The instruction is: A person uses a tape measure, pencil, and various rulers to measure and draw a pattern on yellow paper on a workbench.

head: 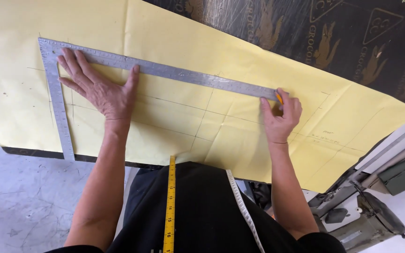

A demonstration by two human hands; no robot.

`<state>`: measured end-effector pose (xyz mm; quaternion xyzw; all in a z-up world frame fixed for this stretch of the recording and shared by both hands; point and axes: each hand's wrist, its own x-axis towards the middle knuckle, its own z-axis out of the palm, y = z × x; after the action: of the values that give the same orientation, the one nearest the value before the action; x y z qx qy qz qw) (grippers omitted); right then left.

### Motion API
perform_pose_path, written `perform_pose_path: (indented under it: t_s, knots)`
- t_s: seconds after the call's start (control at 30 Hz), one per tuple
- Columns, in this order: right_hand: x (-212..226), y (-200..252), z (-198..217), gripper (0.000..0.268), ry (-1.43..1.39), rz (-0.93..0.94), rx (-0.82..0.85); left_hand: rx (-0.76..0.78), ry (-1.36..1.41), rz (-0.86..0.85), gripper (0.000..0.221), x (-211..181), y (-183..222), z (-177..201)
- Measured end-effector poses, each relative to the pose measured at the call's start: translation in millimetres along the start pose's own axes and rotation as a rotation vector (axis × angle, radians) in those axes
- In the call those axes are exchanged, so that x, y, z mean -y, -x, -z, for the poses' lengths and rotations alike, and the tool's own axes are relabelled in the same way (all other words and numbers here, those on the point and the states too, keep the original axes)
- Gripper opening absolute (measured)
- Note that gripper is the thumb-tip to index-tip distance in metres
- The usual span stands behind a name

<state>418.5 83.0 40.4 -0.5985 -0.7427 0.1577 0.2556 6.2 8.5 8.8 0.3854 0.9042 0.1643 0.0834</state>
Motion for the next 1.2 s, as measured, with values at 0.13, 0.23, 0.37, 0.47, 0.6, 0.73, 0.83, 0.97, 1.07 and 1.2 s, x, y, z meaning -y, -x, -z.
perform_pose_path:
  t_s: [0.13, 0.23, 0.37, 0.47, 0.6, 0.73, 0.83, 0.97, 1.07, 1.2]
  knots:
    - [-1.6, -0.1, -0.3, 0.041, 0.011, 0.007, 0.0, -0.01, 0.022, -0.009, 0.119, -1.5, 0.5, 0.8]
    - [-4.0, 1.4, -1.3, 0.042, 0.018, 0.011, -0.008, -0.026, 0.029, -0.024, 0.117, -0.9, 0.7, 0.8]
    - [-5.9, 2.4, -2.1, 0.043, 0.037, 0.008, -0.006, -0.012, 0.026, -0.013, 0.119, -1.2, 0.3, 1.2]
    - [-6.3, 2.9, -2.4, 0.043, 0.027, 0.005, -0.005, -0.006, 0.017, -0.004, 0.119, -0.5, 1.1, 0.5]
    - [-4.9, 0.5, -0.8, 0.041, 0.006, 0.016, 0.005, 0.003, -0.06, -0.006, 0.125, 12.1, 2.3, -13.5]
    - [11.8, -7.0, 7.4, 0.042, -0.114, -0.012, 0.034, 0.204, -0.187, 0.113, 0.14, 0.8, -6.1, 5.0]
    - [39.5, -20.4, -3.3, 0.028, -0.234, 0.061, 0.026, 0.136, -0.265, 0.037, 0.139, 15.4, -2.6, -14.0]
    - [120.2, -64.9, -64.7, 0.025, -0.443, 0.129, 0.271, -0.001, -0.057, 0.012, 0.129, 9.2, -0.8, -5.4]
    - [193.2, -96.9, -125.6, 0.018, -0.568, 0.108, 0.479, -0.039, -0.029, -0.011, 0.127, 10.0, 0.6, -7.7]
    - [274.1, -129.8, -200.1, 0.009, -0.648, 0.437, 0.58, -0.051, -0.04, -0.011, 0.126, 12.2, -0.3, -9.9]
